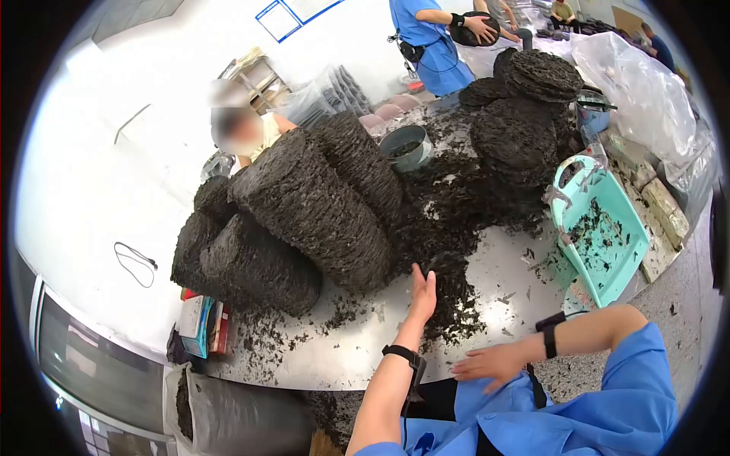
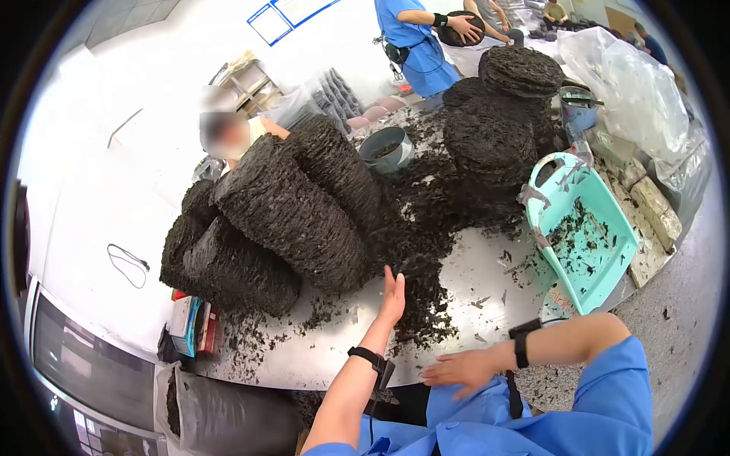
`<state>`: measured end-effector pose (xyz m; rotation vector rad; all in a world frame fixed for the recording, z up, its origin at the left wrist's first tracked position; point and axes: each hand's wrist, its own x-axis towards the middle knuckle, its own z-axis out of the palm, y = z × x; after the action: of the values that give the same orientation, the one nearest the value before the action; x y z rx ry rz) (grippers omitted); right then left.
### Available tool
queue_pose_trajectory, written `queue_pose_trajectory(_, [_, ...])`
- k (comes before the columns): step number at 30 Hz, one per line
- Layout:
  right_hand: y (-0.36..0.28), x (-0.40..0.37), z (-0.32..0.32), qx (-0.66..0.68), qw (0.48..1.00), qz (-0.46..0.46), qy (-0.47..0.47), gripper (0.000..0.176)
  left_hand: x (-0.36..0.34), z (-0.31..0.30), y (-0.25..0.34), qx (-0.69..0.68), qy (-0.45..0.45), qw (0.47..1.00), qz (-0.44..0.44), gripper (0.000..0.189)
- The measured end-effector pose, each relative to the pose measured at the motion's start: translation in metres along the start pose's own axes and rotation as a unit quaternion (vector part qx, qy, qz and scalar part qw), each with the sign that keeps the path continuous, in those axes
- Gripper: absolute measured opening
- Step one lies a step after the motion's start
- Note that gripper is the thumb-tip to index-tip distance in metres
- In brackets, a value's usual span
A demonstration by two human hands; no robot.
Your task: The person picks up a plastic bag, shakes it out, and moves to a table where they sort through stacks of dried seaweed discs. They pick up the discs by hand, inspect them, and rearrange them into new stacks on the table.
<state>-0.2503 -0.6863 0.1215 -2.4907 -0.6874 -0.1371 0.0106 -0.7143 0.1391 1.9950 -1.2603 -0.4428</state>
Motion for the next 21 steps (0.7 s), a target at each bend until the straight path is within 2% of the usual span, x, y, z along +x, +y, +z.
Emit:
queue_pose_trajectory(2, [0.026,0.016,-0.004,0.0,1.0,-0.016,-0.011,0.071,-0.014,-0.004,0.03,-0.077,-0.046,0.993,0.075,0.072])
queue_pose_trajectory(3, [0.042,0.026,-0.012,-0.003,0.999,-0.034,-0.024,0.07,-0.022,-0.009,0.03,-0.075,-0.047,0.994,0.071,0.072])
queue_pose_trajectory(5, [0.076,0.042,-0.038,-0.023,1.0,-0.008,0.0,0.067,-0.049,-0.034,0.009,-0.018,-0.026,0.99,0.134,0.064])
queue_pose_trajectory(7, [0.116,0.054,-0.092,0.035,0.974,0.207,-0.088,0.064,-0.084,-0.065,-0.023,0.104,0.014,0.992,0.067,0.06])
queue_pose_trajectory(8, [0.14,0.054,-0.122,0.071,0.948,0.305,-0.057,0.062,-0.101,-0.088,-0.031,0.095,0.032,0.993,0.065,0.059])
queue_pose_trajectory(9, [0.162,0.054,-0.144,0.104,0.91,0.401,-0.025,0.06,-0.127,-0.096,-0.079,0.148,0.066,0.987,0.007,0.059])
queue_pose_trajectory(11, [0.192,0.048,-0.155,0.097,0.875,0.413,0.233,0.053,-0.177,-0.116,-0.106,0.085,0.163,0.981,-0.062,0.052])
queue_pose_trajectory(12, [0.197,0.053,-0.145,0.056,0.88,0.379,0.282,0.049,-0.194,-0.119,-0.113,0.103,0.187,0.973,-0.087,0.053])
queue_pose_trajectory(13, [0.171,0.065,-0.151,0.044,0.905,0.361,0.222,0.047,-0.202,-0.124,-0.106,0.188,0.175,0.964,-0.066,0.057])
queue_pose_trajectory(14, [0.135,0.081,-0.147,0.202,0.892,0.365,0.174,0.047,-0.203,-0.121,-0.102,0.226,0.183,0.954,-0.074,0.058])
queue_pose_trajectory(15, [0.125,0.089,-0.105,0.23,0.928,0.256,0.145,0.048,-0.202,-0.117,-0.098,0.264,0.191,0.942,-0.08,0.059])
queue_pose_trajectory(16, [0.101,0.1,-0.089,0.333,0.924,0.174,0.074,0.049,-0.2,-0.116,-0.098,0.261,0.193,0.942,-0.087,0.06])
queue_pose_trajectory(17, [0.091,0.113,-0.057,0.436,0.895,0.092,-0.033,0.058,-0.198,-0.116,-0.097,0.26,0.197,0.941,-0.093,0.062])
queue_pose_trajectory(18, [0.059,0.129,-0.076,0.552,0.796,0.164,-0.187,0.07,-0.197,-0.117,-0.092,0.266,0.194,0.939,-0.097,0.063])
queue_pose_trajectory(19, [0.06,0.139,-0.054,0.552,0.793,0.167,-0.194,0.07,-0.197,-0.115,-0.094,0.262,0.195,0.939,-0.103,0.063])
queue_pose_trajectory(21, [0.07,0.157,0.004,0.632,0.732,0.162,-0.195,0.077,-0.198,-0.12,-0.098,0.268,0.189,0.941,-0.082,0.063])
